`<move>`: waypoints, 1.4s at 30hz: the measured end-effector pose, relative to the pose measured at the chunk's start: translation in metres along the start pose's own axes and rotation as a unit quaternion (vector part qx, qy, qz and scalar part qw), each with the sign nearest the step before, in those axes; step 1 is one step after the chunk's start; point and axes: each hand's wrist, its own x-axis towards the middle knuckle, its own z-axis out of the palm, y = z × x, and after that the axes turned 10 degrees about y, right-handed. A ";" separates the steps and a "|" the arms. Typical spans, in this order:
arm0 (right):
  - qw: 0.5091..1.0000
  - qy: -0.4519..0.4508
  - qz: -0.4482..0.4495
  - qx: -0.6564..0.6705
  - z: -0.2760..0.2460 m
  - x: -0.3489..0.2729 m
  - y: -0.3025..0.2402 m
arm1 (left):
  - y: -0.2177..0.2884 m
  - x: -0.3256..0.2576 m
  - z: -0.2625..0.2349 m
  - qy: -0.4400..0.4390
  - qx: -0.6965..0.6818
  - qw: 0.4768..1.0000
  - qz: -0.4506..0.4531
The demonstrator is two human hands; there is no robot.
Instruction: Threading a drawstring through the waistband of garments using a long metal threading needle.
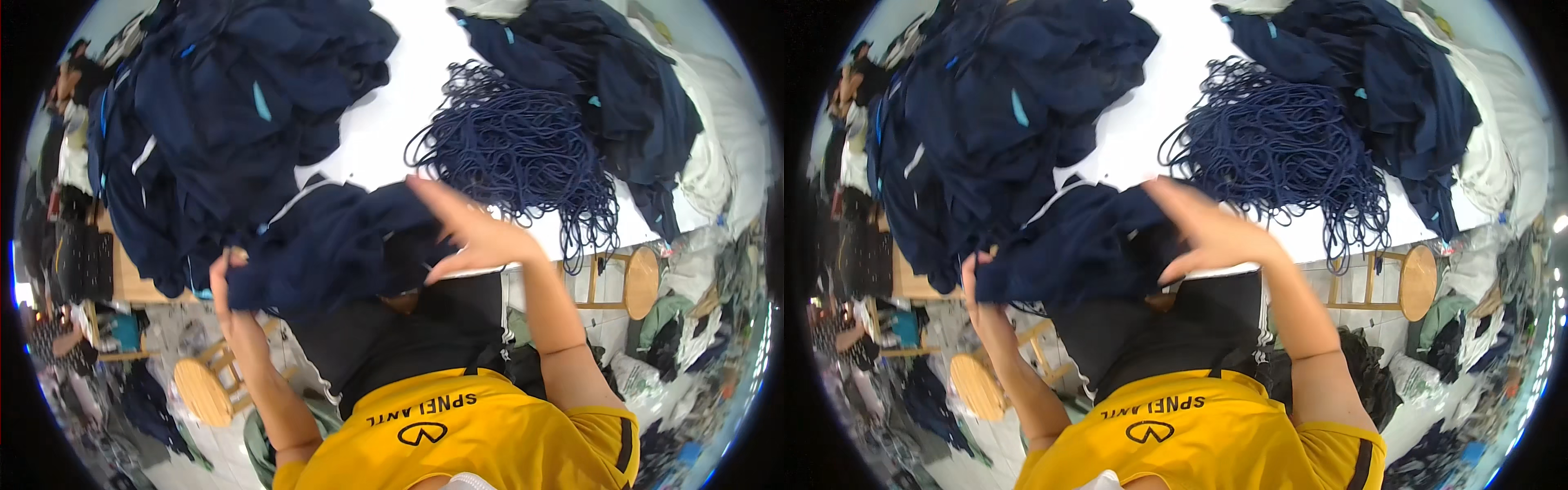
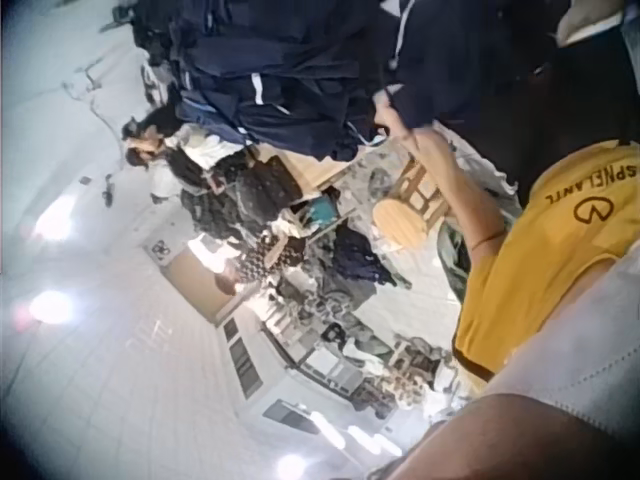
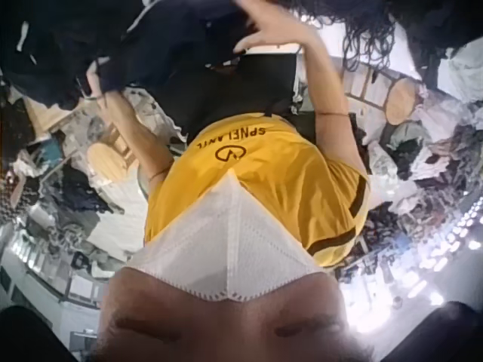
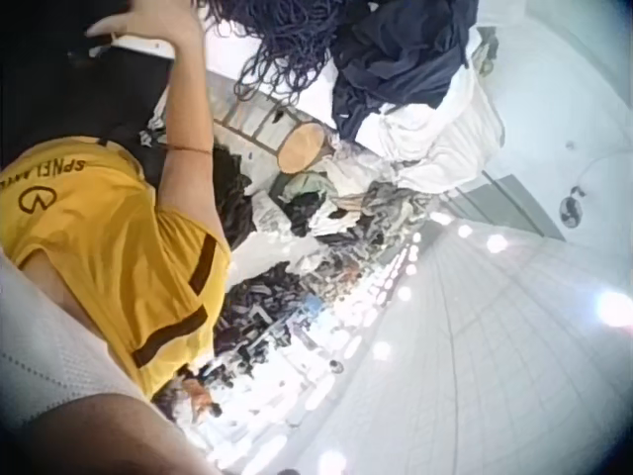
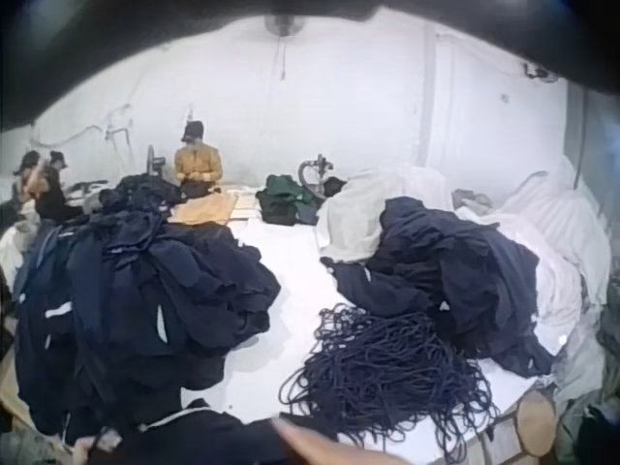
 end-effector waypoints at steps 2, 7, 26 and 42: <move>0.999 -0.032 -0.016 0.041 0.049 0.025 -0.023 | 0.018 -0.040 0.017 -0.100 -0.015 0.991 0.093; 0.991 -0.102 -0.081 0.038 0.090 0.047 -0.037 | 0.051 -0.101 0.016 -0.296 -0.053 0.952 0.062; 0.917 0.324 0.128 -0.195 -0.149 0.004 0.074 | 0.007 -0.059 0.033 -0.139 -0.304 0.935 -0.116; 0.912 0.359 -0.192 -0.053 0.056 -0.008 -0.066 | -0.020 -0.072 0.057 -0.256 -0.243 0.869 -0.347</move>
